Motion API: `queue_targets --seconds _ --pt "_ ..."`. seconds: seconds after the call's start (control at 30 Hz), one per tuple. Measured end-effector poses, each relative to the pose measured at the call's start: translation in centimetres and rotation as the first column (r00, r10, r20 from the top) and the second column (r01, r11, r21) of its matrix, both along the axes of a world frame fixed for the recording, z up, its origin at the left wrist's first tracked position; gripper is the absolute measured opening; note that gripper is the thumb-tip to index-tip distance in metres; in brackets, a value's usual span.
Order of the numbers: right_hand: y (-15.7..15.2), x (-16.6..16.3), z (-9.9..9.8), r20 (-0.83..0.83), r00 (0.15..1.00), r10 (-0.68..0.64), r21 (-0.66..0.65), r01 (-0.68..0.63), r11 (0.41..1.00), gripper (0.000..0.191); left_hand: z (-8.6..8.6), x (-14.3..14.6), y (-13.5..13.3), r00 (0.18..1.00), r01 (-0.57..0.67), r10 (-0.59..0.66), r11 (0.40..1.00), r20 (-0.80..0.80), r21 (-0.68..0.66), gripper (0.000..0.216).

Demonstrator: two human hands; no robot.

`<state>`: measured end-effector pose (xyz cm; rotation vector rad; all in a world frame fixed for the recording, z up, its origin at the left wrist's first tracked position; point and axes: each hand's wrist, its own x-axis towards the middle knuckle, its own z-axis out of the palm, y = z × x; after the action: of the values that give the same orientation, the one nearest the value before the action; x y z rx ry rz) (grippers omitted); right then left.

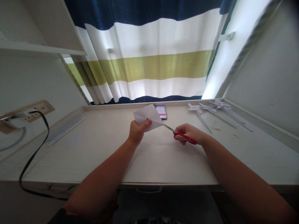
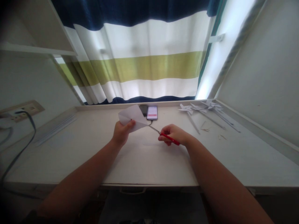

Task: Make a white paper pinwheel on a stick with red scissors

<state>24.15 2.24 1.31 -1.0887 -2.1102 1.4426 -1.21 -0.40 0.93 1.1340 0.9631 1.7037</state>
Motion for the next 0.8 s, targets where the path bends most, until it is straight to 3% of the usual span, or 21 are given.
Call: queue_targets --seconds 0.17,0.8 --pt "-0.11 -0.12 0.02 -0.021 0.998 0.066 -0.021 -0.066 0.998 0.035 -0.02 0.05 -0.11 1.0 0.007 -0.007 1.0 -0.004 0.0 0.039" --pt "0.17 -0.03 -0.23 -0.035 0.996 0.081 -0.024 -0.082 0.996 0.031 0.17 -0.04 -0.03 0.994 -0.067 0.066 0.998 -0.089 -0.015 0.036"
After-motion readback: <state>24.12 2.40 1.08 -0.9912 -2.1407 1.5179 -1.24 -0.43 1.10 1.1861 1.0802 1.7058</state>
